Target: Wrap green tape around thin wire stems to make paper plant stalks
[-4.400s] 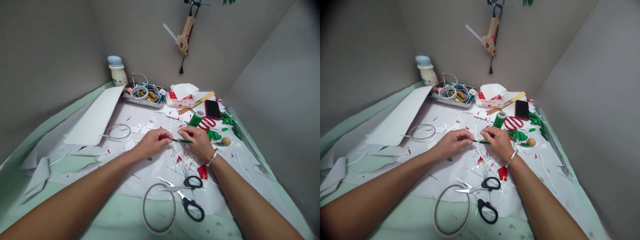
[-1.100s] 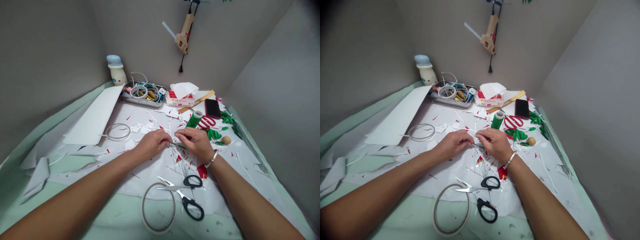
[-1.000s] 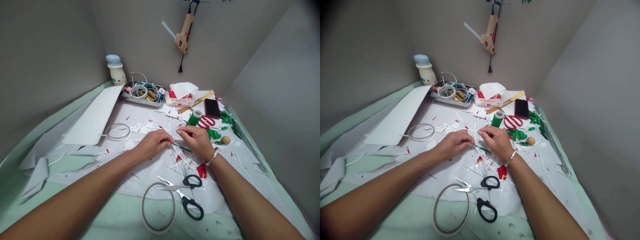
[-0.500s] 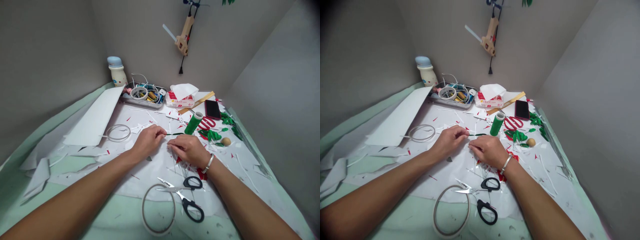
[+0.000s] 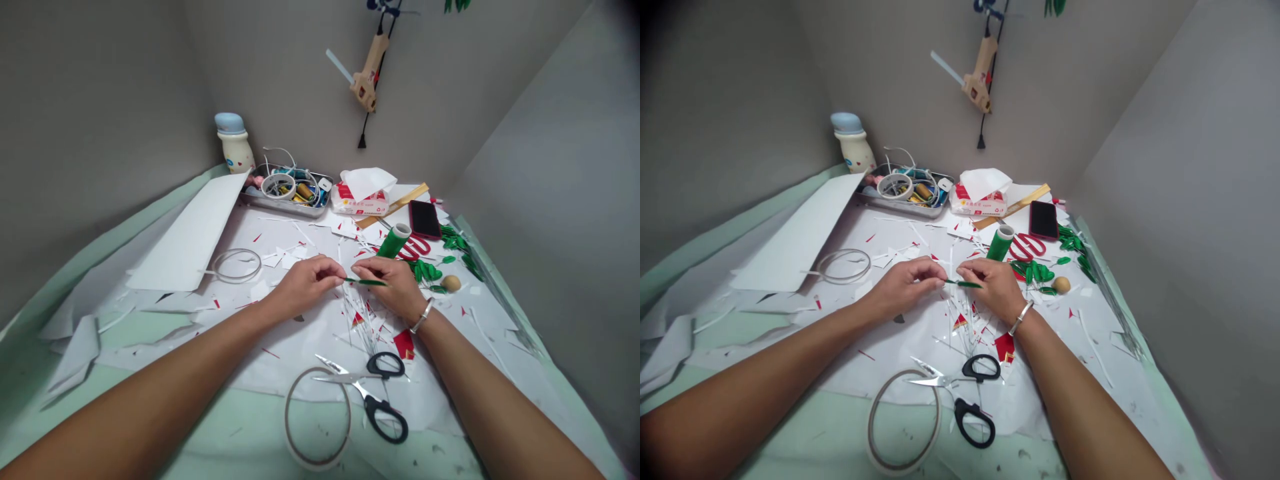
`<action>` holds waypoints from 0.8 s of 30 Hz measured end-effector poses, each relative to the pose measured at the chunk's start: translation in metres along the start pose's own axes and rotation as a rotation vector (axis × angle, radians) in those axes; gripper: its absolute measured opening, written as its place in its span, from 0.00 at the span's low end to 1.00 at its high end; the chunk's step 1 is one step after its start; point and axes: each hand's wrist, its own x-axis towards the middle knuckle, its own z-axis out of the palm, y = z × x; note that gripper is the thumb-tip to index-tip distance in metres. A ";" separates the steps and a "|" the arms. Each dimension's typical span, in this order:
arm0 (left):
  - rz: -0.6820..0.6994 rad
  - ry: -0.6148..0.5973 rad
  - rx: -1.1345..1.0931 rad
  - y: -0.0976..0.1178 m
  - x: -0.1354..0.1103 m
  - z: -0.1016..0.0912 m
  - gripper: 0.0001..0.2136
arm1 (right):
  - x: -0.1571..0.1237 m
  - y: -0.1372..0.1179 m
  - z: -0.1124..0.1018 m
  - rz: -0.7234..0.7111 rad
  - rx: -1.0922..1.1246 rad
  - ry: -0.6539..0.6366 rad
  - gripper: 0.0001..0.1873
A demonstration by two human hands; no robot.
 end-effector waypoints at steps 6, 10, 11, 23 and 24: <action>-0.110 0.181 -0.042 -0.006 0.002 -0.002 0.08 | -0.006 -0.014 0.009 -0.162 -0.149 -0.200 0.08; -0.064 0.229 0.225 -0.011 0.001 -0.001 0.07 | -0.009 -0.023 0.009 -0.278 -0.240 -0.212 0.09; -0.030 0.205 0.281 -0.011 0.001 -0.001 0.07 | -0.009 -0.024 0.008 -0.291 -0.242 -0.189 0.10; 0.044 0.018 0.062 0.001 -0.001 0.001 0.05 | 0.000 0.000 -0.001 0.069 0.024 0.090 0.09; 0.000 0.037 0.018 0.002 -0.001 0.000 0.05 | -0.001 0.000 0.000 0.078 0.021 0.060 0.09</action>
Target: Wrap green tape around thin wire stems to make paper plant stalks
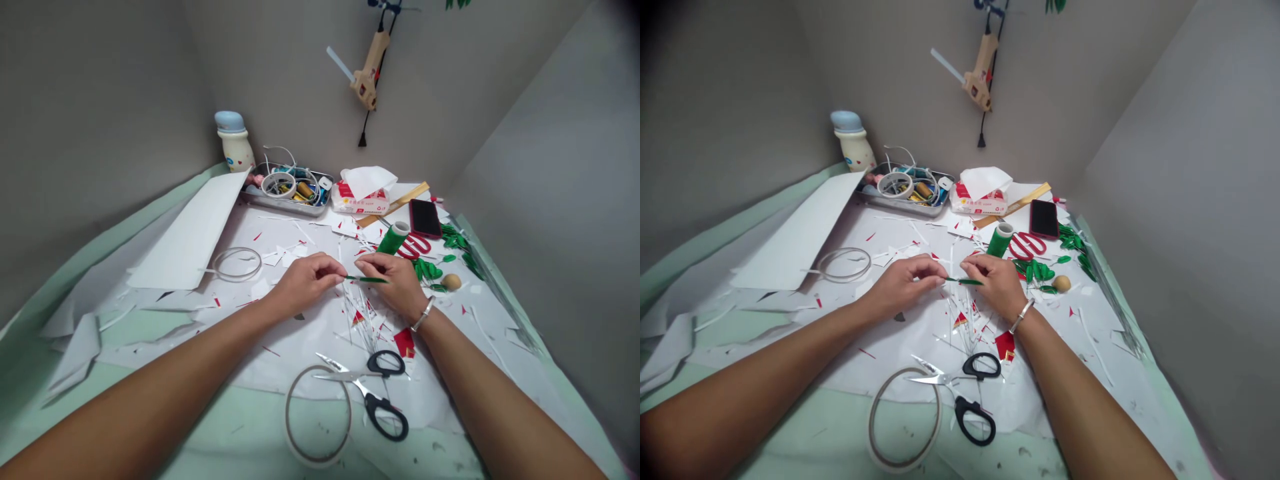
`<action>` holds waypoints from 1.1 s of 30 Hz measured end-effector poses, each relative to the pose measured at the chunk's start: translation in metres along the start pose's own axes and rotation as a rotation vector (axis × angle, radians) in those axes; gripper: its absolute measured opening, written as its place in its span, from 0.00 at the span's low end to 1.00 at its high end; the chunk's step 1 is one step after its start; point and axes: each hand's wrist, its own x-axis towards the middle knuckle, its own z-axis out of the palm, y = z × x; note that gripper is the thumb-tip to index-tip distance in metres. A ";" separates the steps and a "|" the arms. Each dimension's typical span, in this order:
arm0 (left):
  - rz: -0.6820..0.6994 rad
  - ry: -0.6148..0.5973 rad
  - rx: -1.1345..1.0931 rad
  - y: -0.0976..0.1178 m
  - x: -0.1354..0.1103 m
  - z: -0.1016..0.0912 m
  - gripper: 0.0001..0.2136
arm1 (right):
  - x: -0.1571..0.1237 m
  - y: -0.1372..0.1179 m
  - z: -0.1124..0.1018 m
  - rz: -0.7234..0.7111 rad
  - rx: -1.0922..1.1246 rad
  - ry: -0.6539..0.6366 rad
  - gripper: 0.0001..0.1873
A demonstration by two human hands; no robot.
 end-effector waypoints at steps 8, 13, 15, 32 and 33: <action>-0.100 0.210 -0.005 -0.008 0.002 -0.002 0.08 | -0.008 -0.019 0.010 -0.248 -0.153 -0.296 0.08; 0.008 0.137 0.264 -0.013 0.001 0.001 0.07 | -0.009 -0.024 0.005 -0.329 -0.190 -0.187 0.09; 0.086 0.053 0.296 -0.012 -0.001 0.002 0.08 | -0.006 -0.022 0.001 -0.273 -0.143 -0.107 0.09; -0.125 0.176 -0.121 -0.005 0.002 0.000 0.08 | -0.007 -0.018 0.009 -0.220 -0.104 -0.294 0.08; -0.116 0.198 -0.050 -0.007 0.002 0.000 0.08 | -0.008 -0.020 0.010 -0.251 -0.130 -0.307 0.08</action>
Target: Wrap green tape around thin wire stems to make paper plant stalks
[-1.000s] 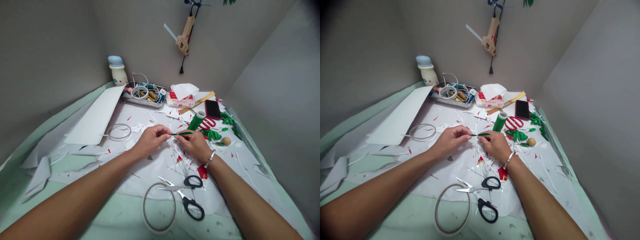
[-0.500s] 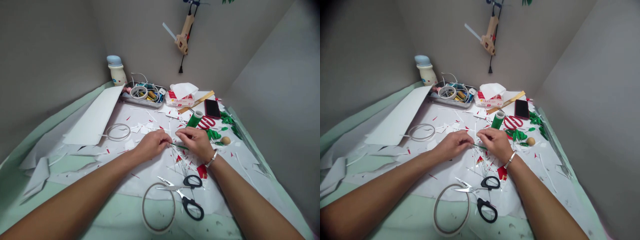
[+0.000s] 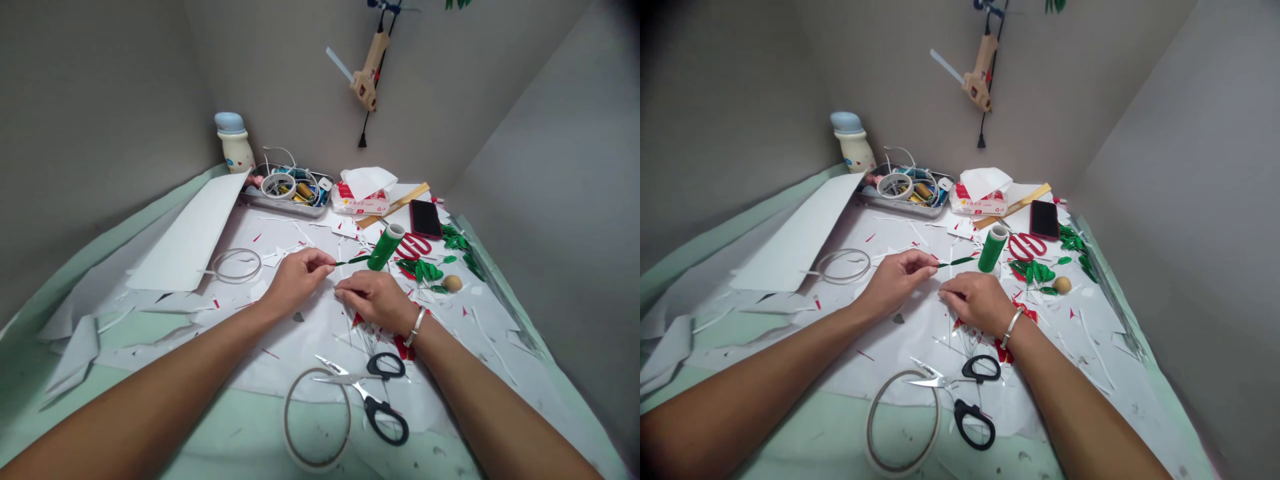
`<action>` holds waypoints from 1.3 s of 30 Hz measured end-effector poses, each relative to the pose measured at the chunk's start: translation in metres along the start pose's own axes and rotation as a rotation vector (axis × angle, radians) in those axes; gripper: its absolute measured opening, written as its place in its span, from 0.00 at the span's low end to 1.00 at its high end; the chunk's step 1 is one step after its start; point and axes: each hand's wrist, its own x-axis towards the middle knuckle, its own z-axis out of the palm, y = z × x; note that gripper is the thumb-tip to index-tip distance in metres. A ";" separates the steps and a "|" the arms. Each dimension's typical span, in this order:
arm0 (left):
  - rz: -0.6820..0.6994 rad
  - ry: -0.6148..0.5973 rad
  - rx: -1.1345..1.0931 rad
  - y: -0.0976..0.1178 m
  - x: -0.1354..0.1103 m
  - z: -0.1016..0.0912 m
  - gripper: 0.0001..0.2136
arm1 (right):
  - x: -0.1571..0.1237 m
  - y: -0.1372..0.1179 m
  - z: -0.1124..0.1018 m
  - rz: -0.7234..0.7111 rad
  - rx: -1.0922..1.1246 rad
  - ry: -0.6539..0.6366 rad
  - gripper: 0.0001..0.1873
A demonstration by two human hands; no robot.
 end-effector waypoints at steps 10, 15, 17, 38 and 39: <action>0.281 -0.209 0.353 -0.003 -0.004 0.002 0.08 | 0.001 0.002 -0.014 0.074 -0.007 0.258 0.10; 0.254 -0.282 0.121 0.006 -0.004 0.001 0.06 | 0.001 0.016 -0.014 0.271 0.210 0.324 0.09; 0.181 -0.253 0.033 0.008 -0.004 0.000 0.05 | 0.001 0.019 -0.011 0.319 0.254 0.287 0.09; 0.291 -0.243 0.279 0.000 -0.004 0.003 0.07 | 0.002 0.006 -0.013 0.171 0.118 0.326 0.09; 0.278 -0.249 0.242 0.001 -0.004 0.003 0.07 | 0.002 0.009 -0.013 0.228 0.169 0.340 0.09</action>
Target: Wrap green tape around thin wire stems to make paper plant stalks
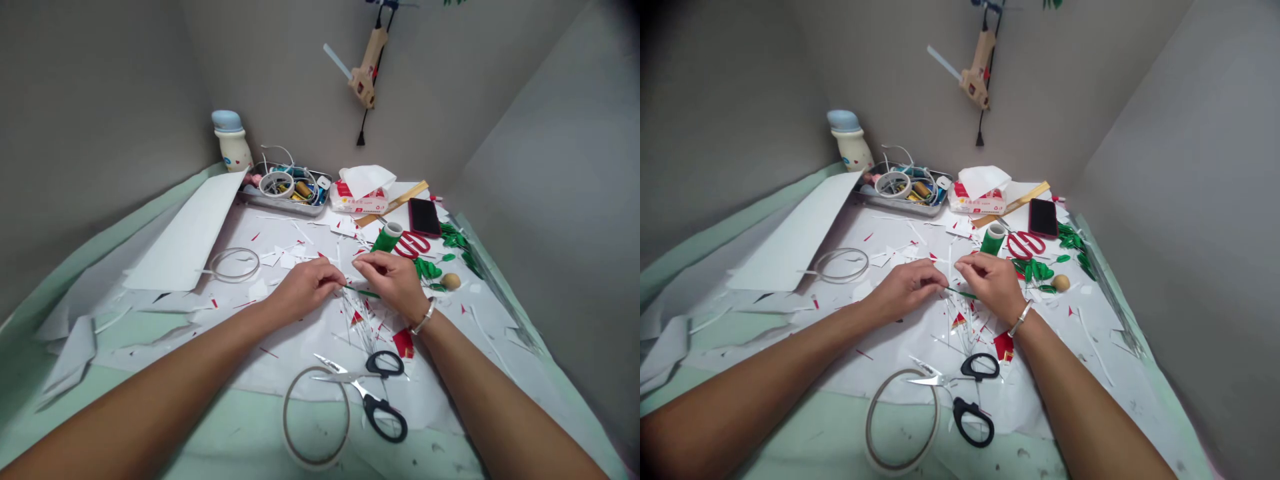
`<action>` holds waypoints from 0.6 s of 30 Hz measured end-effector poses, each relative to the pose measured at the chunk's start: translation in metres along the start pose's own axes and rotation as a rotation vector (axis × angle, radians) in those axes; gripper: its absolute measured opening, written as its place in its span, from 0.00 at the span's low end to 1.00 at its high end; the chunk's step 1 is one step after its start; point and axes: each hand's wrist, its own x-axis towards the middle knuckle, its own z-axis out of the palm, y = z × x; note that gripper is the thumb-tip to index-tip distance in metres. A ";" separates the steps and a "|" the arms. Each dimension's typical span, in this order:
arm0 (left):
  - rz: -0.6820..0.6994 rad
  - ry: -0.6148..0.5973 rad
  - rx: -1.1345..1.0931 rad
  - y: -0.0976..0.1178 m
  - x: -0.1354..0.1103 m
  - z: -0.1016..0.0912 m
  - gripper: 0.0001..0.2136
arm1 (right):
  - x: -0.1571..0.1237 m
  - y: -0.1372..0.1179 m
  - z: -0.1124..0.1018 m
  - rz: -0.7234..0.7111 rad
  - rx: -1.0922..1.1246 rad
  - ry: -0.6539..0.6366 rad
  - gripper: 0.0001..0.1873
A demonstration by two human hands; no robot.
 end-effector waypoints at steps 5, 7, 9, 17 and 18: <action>-0.046 0.004 -0.142 0.003 0.002 -0.003 0.05 | 0.004 0.010 -0.001 0.254 0.168 -0.135 0.11; -0.075 0.004 -0.193 0.003 0.002 -0.003 0.05 | 0.004 0.012 0.000 0.274 0.188 -0.175 0.12; -0.119 0.016 -0.252 0.003 0.002 -0.003 0.05 | 0.003 0.013 0.002 0.248 0.169 -0.199 0.12; -0.271 0.164 -0.361 -0.002 0.003 -0.004 0.08 | -0.007 0.001 0.012 -0.028 -0.047 -0.293 0.09; -0.269 0.177 -0.328 -0.003 0.003 -0.004 0.08 | -0.008 -0.002 0.012 -0.060 -0.055 -0.306 0.09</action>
